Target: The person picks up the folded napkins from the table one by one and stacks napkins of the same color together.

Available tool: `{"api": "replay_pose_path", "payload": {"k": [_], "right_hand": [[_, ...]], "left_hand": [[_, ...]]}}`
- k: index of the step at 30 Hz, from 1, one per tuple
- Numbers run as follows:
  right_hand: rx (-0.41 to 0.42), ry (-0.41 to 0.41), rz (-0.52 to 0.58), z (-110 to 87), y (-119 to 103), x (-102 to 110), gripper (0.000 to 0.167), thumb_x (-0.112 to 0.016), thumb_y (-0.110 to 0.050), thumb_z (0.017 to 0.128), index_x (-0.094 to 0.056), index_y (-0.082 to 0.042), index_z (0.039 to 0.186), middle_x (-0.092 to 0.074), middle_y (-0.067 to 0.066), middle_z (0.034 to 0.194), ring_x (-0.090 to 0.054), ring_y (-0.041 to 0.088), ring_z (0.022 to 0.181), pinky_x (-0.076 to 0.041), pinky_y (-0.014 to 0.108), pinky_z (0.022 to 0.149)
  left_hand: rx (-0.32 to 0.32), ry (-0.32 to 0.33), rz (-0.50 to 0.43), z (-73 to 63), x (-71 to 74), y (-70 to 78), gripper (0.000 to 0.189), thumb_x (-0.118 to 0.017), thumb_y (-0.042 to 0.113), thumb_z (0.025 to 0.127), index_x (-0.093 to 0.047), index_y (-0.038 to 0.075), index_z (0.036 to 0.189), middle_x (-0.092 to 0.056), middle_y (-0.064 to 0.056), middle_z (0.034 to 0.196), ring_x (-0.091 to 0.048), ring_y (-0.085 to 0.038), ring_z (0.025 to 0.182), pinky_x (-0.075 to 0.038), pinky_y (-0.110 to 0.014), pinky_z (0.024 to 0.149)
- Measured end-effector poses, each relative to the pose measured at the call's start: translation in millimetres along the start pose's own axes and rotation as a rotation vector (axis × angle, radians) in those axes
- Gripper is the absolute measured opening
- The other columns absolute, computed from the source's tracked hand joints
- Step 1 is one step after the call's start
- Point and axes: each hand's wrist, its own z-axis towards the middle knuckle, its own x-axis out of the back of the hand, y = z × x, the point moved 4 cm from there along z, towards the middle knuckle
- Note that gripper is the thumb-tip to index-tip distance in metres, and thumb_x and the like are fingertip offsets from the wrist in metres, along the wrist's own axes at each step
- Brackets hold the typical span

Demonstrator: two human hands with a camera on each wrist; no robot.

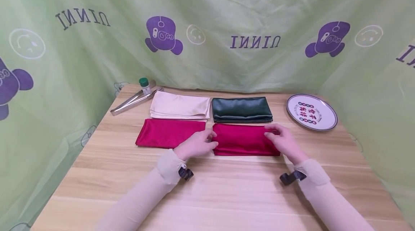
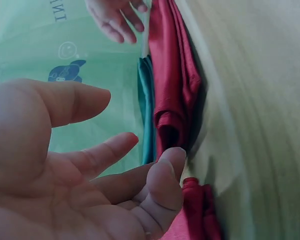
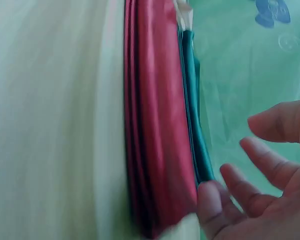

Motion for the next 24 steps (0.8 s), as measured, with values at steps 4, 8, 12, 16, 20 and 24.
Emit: {"api": "replay_pose_path", "payload": {"k": [4, 8, 12, 16, 20, 24], "right_hand": [[-0.074, -0.031, -0.069, -12.0, 11.4, 10.2, 0.048, -0.058, -0.025, 0.098, -0.048, -0.002, 0.139, -0.042, 0.027, 0.143, -0.041, 0.045, 0.129, -0.033, 0.057, 0.105], [-0.049, -0.087, -0.191, -18.5, 16.8, 8.9, 0.063, -0.06, -0.03, 0.097, -0.037, -0.002, 0.148, -0.032, 0.031, 0.15, -0.03, 0.05, 0.136, -0.026, 0.063, 0.107], [-0.001, -0.131, -0.297, -20.1, 19.4, 3.3, 0.073, -0.061, -0.037, 0.095, -0.03, -0.006, 0.153, -0.031, 0.03, 0.151, -0.025, 0.052, 0.137, -0.021, 0.067, 0.107], [-0.001, -0.151, -0.352, -18.8, 21.7, -0.5, 0.07, -0.06, -0.044, 0.094, -0.037, -0.009, 0.151, -0.025, 0.03, 0.153, -0.019, 0.054, 0.137, -0.019, 0.071, 0.104], [-0.004, -0.151, -0.334, -16.4, 23.5, -1.2, 0.062, -0.06, -0.046, 0.094, -0.048, -0.011, 0.144, -0.024, 0.029, 0.154, -0.019, 0.053, 0.137, -0.019, 0.072, 0.103], [-0.002, -0.115, -0.207, -14.0, 24.6, 0.4, 0.052, -0.063, -0.036, 0.095, -0.052, -0.01, 0.139, -0.036, 0.026, 0.147, -0.03, 0.047, 0.133, -0.023, 0.066, 0.105]], "left_hand": [[-0.004, -0.027, 0.055, 2.0, -3.9, -2.7, 0.04, -0.063, 0.029, 0.092, -0.06, 0.008, 0.126, -0.065, -0.007, 0.116, -0.059, -0.021, 0.105, -0.047, -0.038, 0.095], [0.007, -0.042, 0.058, 4.2, -5.9, -2.6, 0.042, -0.063, 0.032, 0.093, -0.059, 0.01, 0.128, -0.064, -0.005, 0.114, -0.057, -0.02, 0.1, -0.047, -0.037, 0.091], [0.024, -0.039, 0.045, 6.8, -6.9, -1.2, 0.043, -0.063, 0.033, 0.093, -0.058, 0.01, 0.129, -0.063, -0.005, 0.111, -0.056, -0.019, 0.096, -0.047, -0.036, 0.089], [0.004, -0.045, 0.036, 7.5, -9.4, 2.3, 0.044, -0.063, 0.032, 0.092, -0.058, 0.008, 0.129, -0.063, -0.007, 0.116, -0.058, -0.021, 0.101, -0.047, -0.038, 0.093], [-0.029, -0.043, 0.026, 9.1, -13.3, 5.8, 0.042, -0.062, 0.03, 0.093, -0.059, 0.006, 0.127, -0.063, -0.011, 0.121, -0.057, -0.026, 0.111, -0.045, -0.041, 0.098], [-0.047, 0.002, 0.008, 13.2, -18.5, 4.1, 0.037, -0.062, 0.028, 0.093, -0.061, 0.008, 0.124, -0.064, -0.008, 0.117, -0.057, -0.024, 0.109, -0.045, -0.039, 0.096]]}}
